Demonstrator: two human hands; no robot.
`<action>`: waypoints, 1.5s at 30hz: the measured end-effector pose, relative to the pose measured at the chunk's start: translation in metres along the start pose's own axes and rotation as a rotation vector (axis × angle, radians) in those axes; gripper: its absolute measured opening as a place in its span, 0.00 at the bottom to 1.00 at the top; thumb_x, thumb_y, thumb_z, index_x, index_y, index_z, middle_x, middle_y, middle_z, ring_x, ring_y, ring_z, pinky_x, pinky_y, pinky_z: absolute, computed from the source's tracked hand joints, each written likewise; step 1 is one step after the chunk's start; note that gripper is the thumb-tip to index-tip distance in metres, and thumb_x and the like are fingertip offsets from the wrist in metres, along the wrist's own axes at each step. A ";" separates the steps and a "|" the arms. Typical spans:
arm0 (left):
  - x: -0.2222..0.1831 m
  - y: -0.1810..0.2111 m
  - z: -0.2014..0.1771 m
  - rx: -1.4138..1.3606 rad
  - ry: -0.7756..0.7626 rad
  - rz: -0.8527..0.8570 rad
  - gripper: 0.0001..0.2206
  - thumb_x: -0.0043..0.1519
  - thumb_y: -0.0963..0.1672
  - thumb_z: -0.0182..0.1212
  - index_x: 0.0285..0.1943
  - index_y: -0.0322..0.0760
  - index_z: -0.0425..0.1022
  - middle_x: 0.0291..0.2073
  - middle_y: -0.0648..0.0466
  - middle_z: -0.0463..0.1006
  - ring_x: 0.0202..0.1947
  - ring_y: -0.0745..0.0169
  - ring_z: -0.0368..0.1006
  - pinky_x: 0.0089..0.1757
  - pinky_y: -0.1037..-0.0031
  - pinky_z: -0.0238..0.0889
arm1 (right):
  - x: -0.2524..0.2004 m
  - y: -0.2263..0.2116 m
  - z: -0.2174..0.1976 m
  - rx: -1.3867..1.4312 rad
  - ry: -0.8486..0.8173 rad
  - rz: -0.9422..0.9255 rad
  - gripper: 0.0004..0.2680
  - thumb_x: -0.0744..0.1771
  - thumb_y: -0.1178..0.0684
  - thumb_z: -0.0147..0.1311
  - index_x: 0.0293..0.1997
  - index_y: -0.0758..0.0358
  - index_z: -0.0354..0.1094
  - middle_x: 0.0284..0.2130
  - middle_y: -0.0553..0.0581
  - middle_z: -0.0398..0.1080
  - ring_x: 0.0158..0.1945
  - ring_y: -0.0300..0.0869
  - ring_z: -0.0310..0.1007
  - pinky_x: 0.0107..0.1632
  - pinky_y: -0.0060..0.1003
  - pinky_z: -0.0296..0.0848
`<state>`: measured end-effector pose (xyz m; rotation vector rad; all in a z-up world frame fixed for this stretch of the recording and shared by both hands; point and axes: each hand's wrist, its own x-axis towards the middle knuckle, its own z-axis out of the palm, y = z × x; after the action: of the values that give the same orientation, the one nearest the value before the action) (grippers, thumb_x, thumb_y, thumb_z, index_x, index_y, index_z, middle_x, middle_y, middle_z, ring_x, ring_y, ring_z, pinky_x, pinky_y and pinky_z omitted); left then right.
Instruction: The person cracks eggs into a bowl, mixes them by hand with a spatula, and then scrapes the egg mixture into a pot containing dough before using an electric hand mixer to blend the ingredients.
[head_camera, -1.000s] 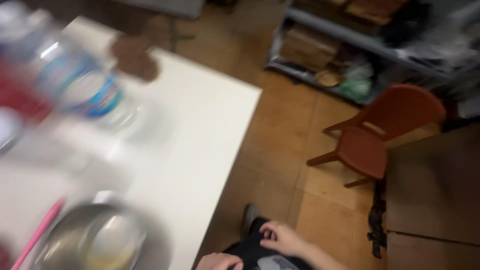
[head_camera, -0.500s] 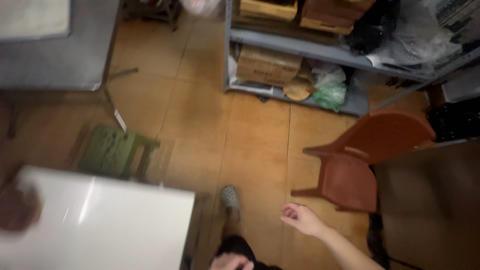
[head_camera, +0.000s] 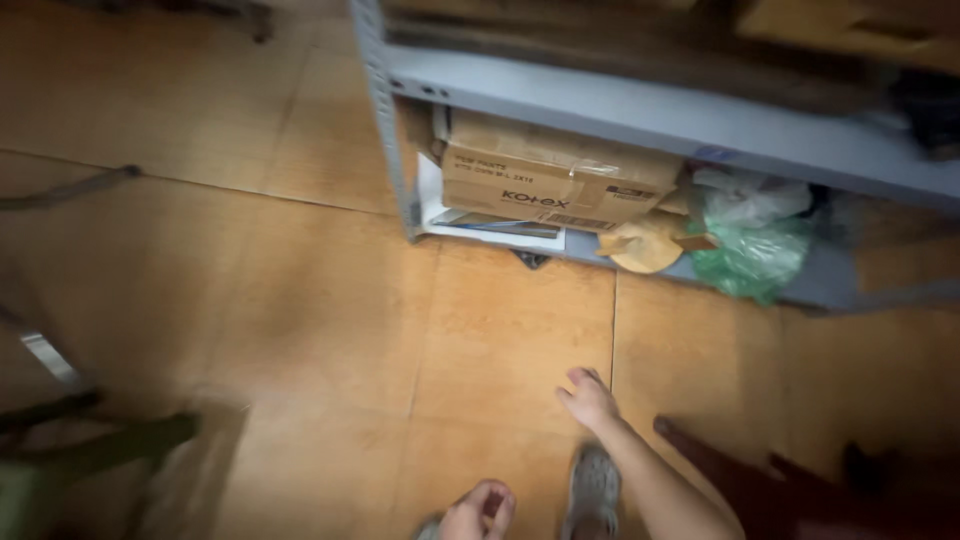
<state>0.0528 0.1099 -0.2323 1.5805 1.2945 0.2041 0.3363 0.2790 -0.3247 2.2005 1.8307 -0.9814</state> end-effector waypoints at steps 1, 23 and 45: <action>0.039 -0.026 0.020 0.001 0.004 -0.006 0.10 0.55 0.49 0.71 0.41 0.46 0.82 0.35 0.54 0.83 0.39 0.55 0.78 0.45 0.61 0.65 | 0.049 0.007 0.019 0.016 0.005 0.025 0.21 0.63 0.43 0.62 0.59 0.60 0.66 0.59 0.61 0.66 0.62 0.53 0.68 0.62 0.44 0.69; 0.176 -0.161 0.049 0.178 0.166 -0.007 0.18 0.57 0.53 0.67 0.54 0.49 0.81 0.43 0.50 0.82 0.47 0.48 0.75 0.50 0.54 0.62 | 0.115 -0.013 0.180 -0.072 -0.325 -0.300 0.14 0.66 0.46 0.59 0.57 0.45 0.71 0.59 0.59 0.65 0.57 0.51 0.72 0.56 0.41 0.72; 0.106 -0.076 -0.047 0.080 0.247 -0.053 0.19 0.59 0.51 0.66 0.57 0.43 0.79 0.46 0.46 0.81 0.51 0.43 0.74 0.52 0.56 0.60 | 0.223 0.111 0.145 0.720 0.340 0.308 0.34 0.56 0.43 0.75 0.62 0.68 0.57 0.57 0.66 0.70 0.60 0.53 0.70 0.63 0.48 0.68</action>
<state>0.0169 0.2128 -0.3174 1.6237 1.5506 0.3260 0.3934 0.3679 -0.5924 3.1119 1.2740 -1.4233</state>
